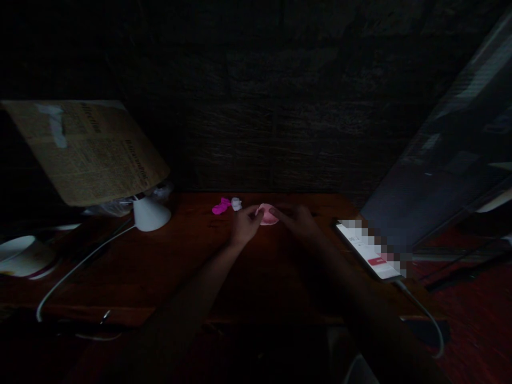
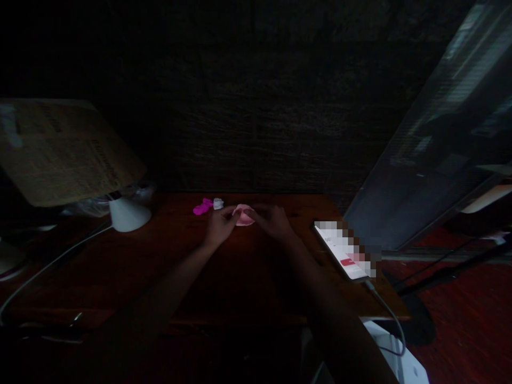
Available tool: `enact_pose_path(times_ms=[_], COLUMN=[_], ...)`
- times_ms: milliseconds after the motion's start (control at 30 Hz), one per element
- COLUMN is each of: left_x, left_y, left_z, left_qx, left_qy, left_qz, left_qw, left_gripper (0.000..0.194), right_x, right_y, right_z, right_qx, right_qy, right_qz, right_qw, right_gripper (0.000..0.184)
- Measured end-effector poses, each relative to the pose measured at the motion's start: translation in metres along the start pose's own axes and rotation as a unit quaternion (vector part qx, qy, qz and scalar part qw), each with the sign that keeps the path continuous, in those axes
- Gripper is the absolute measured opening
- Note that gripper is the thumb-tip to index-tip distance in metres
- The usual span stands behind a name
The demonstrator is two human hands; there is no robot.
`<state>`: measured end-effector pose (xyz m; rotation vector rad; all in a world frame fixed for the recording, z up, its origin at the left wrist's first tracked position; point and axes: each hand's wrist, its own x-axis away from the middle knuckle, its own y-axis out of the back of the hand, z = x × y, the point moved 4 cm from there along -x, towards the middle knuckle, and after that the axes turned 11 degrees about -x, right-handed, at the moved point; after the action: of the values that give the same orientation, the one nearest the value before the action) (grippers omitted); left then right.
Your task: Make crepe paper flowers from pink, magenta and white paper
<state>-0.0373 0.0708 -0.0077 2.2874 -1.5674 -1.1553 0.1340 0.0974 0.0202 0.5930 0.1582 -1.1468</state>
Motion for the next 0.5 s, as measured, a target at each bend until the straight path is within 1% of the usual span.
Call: enact_pose_path(times_ms=[67,200,300,500], left_x=[0.000,0.001,0.001,0.001], left_y=[0.000,-0.001,-0.001,0.002], left_z=[0.000,-0.003,-0.004,-0.006], left_qx=[-0.008,-0.003,-0.005,-0.021], left_qy=[0.002,-0.015,-0.026,-0.038], left_qz=[0.007,0.028,0.024,0.016], left_qw=[1.000,0.999,0.999,0.999], left_gripper=[0.022,0.023,0.023,0.025], right_x=[0.000,-0.001,-0.001,0.000], right_y=[-0.002,-0.004,-0.005,-0.009], right_z=[-0.001,-0.007,-0.005,0.005], right_qx=[0.044,0.130,0.145,0.185], right_qy=[0.007,0.002,0.013,0.056], right_qz=[0.008,-0.022,-0.031,-0.028], right_qw=[0.999,0.991,0.989,0.981], right_gripper=[0.028,0.020,0.020,0.021])
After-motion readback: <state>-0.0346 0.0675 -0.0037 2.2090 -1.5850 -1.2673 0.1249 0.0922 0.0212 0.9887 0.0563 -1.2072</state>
